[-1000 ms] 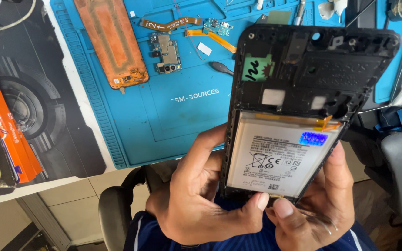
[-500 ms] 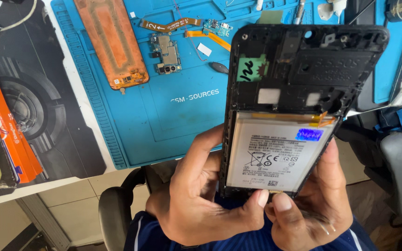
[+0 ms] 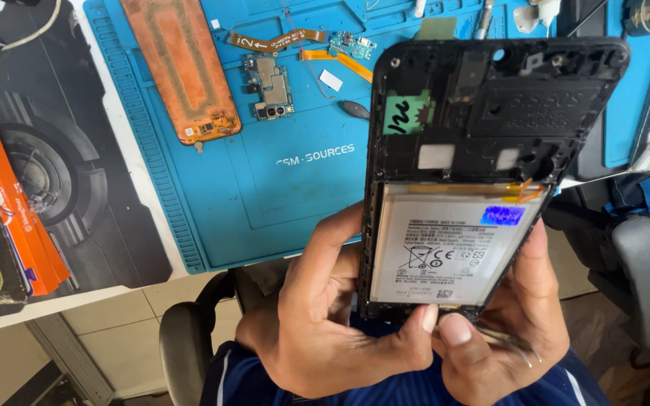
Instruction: The person works on a disassembled mobile phone, using tweezers to manipulate internal components and ribbon cables. They adjust the battery connector and handle a flexible ribbon cable, then place the phone on the workbench.
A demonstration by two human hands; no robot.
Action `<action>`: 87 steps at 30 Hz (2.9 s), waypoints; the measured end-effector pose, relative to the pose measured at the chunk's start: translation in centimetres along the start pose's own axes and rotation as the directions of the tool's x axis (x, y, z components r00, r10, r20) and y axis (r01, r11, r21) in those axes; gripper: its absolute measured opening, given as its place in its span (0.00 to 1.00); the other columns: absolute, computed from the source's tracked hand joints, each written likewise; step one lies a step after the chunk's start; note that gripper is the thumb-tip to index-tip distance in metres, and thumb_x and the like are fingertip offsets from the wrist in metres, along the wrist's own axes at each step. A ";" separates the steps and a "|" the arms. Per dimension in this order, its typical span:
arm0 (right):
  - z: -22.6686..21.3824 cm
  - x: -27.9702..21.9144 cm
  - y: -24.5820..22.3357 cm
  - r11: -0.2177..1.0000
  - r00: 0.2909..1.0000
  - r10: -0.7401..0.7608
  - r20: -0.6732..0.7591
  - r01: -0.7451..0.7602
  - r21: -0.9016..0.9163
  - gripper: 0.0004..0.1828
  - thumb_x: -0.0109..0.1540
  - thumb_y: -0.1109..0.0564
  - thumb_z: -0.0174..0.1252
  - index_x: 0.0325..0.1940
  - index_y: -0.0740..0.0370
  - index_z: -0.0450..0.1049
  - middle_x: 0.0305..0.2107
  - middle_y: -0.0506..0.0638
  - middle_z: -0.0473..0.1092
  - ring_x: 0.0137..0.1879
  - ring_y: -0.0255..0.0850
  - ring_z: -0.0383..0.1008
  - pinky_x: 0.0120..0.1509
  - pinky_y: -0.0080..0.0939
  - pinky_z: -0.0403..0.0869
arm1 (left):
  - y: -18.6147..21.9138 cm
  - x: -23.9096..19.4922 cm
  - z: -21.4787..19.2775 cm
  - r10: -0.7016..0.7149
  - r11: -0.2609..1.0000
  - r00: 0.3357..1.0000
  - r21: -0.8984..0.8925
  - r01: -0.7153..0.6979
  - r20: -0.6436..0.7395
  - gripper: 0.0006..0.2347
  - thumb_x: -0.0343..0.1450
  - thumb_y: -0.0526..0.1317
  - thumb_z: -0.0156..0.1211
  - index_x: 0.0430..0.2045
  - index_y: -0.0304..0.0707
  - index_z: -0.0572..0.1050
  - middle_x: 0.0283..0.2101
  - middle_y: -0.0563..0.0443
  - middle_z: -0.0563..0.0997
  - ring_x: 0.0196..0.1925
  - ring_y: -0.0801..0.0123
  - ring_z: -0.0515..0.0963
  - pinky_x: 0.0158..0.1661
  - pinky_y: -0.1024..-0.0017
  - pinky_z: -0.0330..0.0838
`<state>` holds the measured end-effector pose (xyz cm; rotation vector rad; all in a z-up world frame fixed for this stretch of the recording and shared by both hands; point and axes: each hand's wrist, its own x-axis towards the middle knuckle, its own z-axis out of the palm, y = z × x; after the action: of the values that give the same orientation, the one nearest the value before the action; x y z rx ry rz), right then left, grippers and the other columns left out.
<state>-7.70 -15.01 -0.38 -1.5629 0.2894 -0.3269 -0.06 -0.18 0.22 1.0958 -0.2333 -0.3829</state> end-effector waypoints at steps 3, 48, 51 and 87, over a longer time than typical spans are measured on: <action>-0.1 0.2 0.2 0.999 0.999 -0.032 0.018 0.033 -0.022 0.44 0.68 0.63 0.56 0.84 0.72 0.41 0.70 0.73 0.60 0.70 0.51 0.71 0.73 0.43 0.73 | 0.0 0.2 0.1 0.013 1.000 1.000 0.021 -0.013 -0.005 0.33 0.75 0.28 0.66 0.71 0.21 0.50 0.53 0.32 0.82 0.53 0.66 0.83 0.55 0.73 0.81; -0.6 2.6 0.3 0.721 0.943 0.257 0.210 -0.332 0.608 0.45 0.63 0.62 0.57 0.80 0.82 0.47 0.63 0.76 0.66 0.53 0.44 0.79 0.41 0.28 0.71 | 3.7 -1.2 2.0 0.174 0.611 0.984 0.788 -0.071 -0.046 0.38 0.72 0.43 0.65 0.68 0.16 0.47 0.55 0.32 0.83 0.44 0.65 0.91 0.49 0.72 0.85; -0.9 2.9 0.4 0.713 0.923 0.307 0.232 -0.385 0.586 0.46 0.62 0.63 0.57 0.81 0.81 0.47 0.65 0.75 0.64 0.61 0.48 0.76 0.59 0.37 0.72 | 4.0 -1.2 2.7 0.233 0.479 0.971 0.875 -0.073 -0.046 0.38 0.69 0.44 0.67 0.65 0.17 0.50 0.46 0.38 0.85 0.32 0.70 0.87 0.46 0.62 0.80; 0.7 1.2 3.1 0.948 0.972 -0.147 -0.184 0.192 0.254 0.51 0.54 0.68 0.54 0.78 0.75 0.38 0.71 0.74 0.54 0.74 0.52 0.64 0.81 0.49 0.65 | 0.8 1.4 0.2 0.192 0.919 0.981 0.353 -0.174 -0.015 0.26 0.72 0.37 0.68 0.62 0.21 0.65 0.47 0.39 0.84 0.48 0.67 0.88 0.52 0.77 0.82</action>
<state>-6.31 -14.90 -3.46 -1.2952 0.2262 -0.6070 1.29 -0.62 1.06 1.4203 -0.3677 -0.1468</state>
